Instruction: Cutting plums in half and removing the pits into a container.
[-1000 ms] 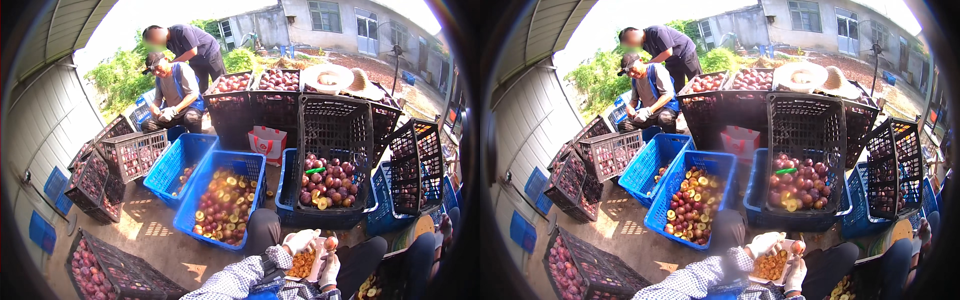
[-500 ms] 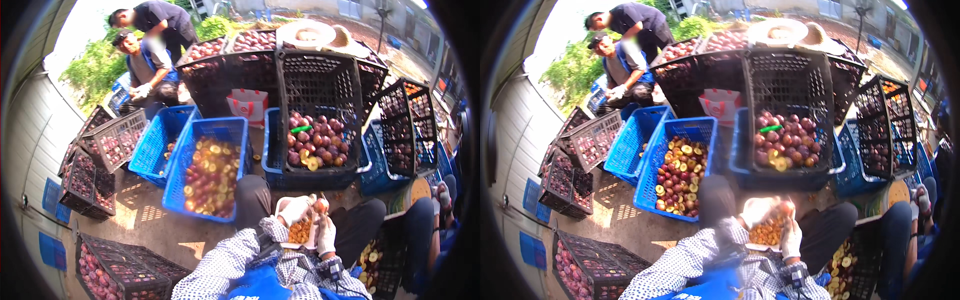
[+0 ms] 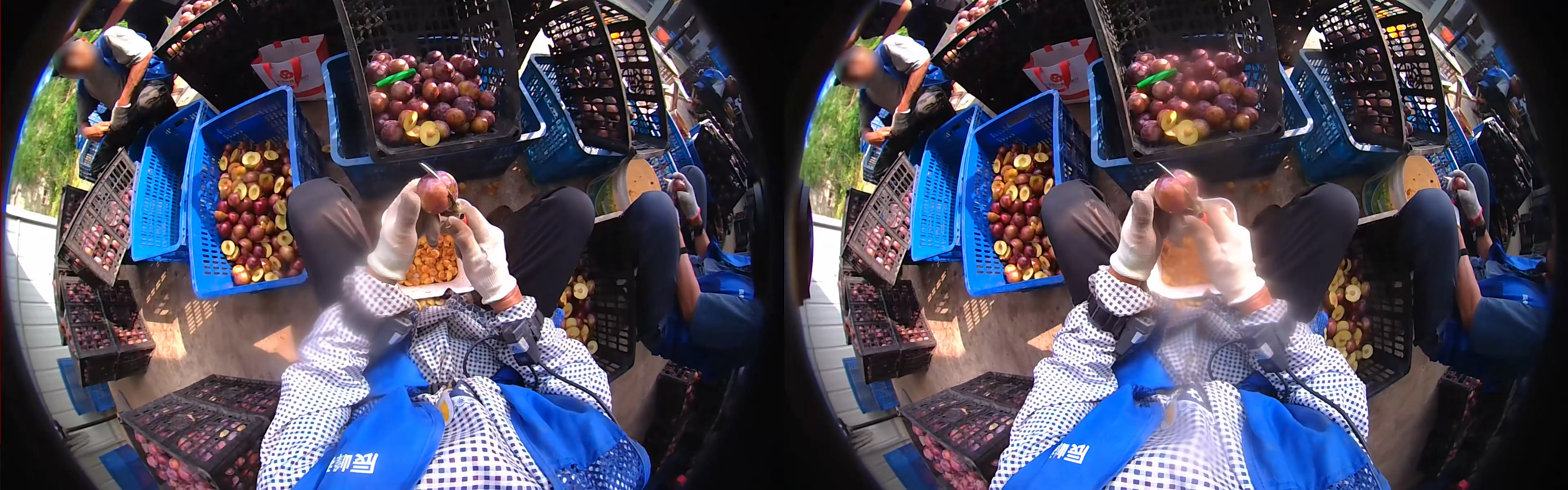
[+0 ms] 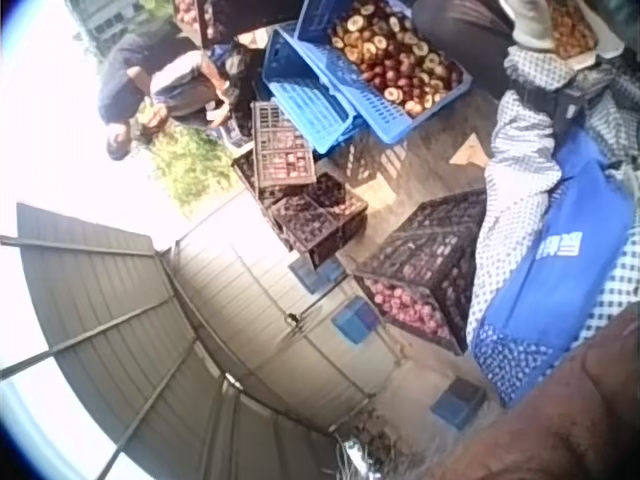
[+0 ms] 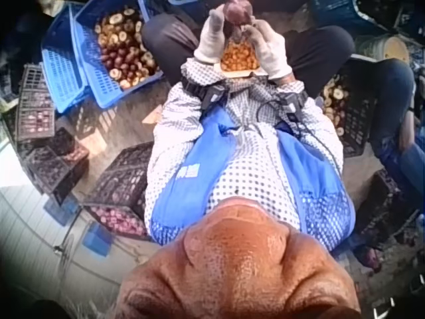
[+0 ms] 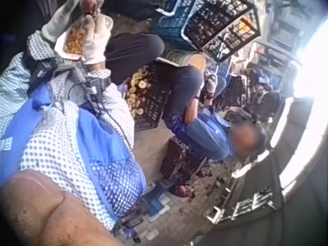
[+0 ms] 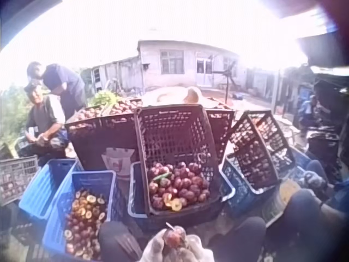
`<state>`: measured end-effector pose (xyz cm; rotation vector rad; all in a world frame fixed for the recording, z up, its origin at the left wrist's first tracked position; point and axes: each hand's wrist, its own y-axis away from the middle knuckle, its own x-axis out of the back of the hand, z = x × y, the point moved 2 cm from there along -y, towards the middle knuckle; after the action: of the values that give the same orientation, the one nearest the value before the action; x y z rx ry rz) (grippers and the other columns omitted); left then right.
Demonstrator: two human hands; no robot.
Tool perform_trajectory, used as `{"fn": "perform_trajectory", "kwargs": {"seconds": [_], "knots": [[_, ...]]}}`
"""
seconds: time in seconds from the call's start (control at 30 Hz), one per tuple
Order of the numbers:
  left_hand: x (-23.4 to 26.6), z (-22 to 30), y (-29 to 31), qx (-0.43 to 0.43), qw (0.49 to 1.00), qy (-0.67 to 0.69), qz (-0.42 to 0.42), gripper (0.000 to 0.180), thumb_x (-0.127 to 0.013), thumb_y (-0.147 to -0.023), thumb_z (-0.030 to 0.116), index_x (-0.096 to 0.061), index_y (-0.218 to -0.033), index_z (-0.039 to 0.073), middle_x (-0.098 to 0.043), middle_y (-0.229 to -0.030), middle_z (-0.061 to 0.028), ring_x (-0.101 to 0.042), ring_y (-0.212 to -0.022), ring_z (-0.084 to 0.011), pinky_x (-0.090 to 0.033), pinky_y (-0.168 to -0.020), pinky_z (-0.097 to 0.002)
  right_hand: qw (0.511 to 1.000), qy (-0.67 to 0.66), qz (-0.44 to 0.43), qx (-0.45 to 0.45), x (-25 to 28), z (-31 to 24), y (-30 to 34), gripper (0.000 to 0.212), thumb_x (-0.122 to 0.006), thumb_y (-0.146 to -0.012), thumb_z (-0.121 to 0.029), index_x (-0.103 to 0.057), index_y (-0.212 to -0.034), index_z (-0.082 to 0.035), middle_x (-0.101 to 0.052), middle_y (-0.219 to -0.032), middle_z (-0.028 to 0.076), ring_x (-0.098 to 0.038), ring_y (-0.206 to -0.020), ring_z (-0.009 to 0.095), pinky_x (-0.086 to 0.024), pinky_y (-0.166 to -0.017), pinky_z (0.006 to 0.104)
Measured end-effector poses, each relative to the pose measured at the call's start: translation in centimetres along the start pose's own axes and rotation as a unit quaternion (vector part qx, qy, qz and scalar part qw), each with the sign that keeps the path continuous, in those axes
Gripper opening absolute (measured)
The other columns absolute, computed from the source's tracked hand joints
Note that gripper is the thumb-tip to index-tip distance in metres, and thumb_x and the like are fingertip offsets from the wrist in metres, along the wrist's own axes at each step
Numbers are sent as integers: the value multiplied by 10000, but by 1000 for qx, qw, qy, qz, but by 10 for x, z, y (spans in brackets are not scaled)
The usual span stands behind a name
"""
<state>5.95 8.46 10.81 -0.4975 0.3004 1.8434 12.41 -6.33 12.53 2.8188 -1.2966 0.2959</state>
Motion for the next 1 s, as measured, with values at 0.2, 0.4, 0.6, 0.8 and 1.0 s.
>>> {"fn": "perform_trajectory", "kwargs": {"seconds": [0.2,0.4,0.6,0.8,1.0], "knots": [[-16,15,11,14,999,26,39,841,-604,-848,734,-536,-1295,25,-627,-1076,-48,-612,-968,-146,-508,-855,-278,997,55,-13,58,0,-26,2,306,-644,-932,-154,-616,-1225,-70,-637,-1034,150,-663,-881,286,-521,-777,352],[-29,39,8,-91,985,-134,59,520,-759,-876,417,-591,-1148,7,-663,-944,-61,-633,-866,-137,-528,-815,-296,983,112,-66,128,4,-34,2,275,-631,-934,-162,-615,-1187,-56,-656,-1039,169,-670,-911,337,-537,-791,390],[-27,27,7,-31,992,44,114,604,-803,-825,443,-604,-1191,5,-656,-1020,-71,-623,-916,-130,-513,-837,-280,987,90,-126,37,6,-34,-21,263,-619,-937,-189,-634,-1155,-42,-652,-1071,174,-631,-1013,335,-504,-863,419],[-32,50,10,-50,989,-59,127,540,-847,-791,377,-615,-1104,4,-670,-980,-68,-633,-883,-136,-524,-809,-275,990,22,-100,96,-5,-33,-20,256,-592,-936,-142,-643,-1153,-17,-649,-1045,160,-616,-954,300,-491,-836,391],[-33,37,7,-47,987,94,118,540,-830,-822,363,-605,-1165,11,-658,-999,-64,-632,-904,-137,-511,-857,-278,988,-67,-124,69,-7,-44,-31,287,-585,-949,-144,-635,-1196,-7,-682,-910,130,-666,-830,243,-521,-750,333]]}}
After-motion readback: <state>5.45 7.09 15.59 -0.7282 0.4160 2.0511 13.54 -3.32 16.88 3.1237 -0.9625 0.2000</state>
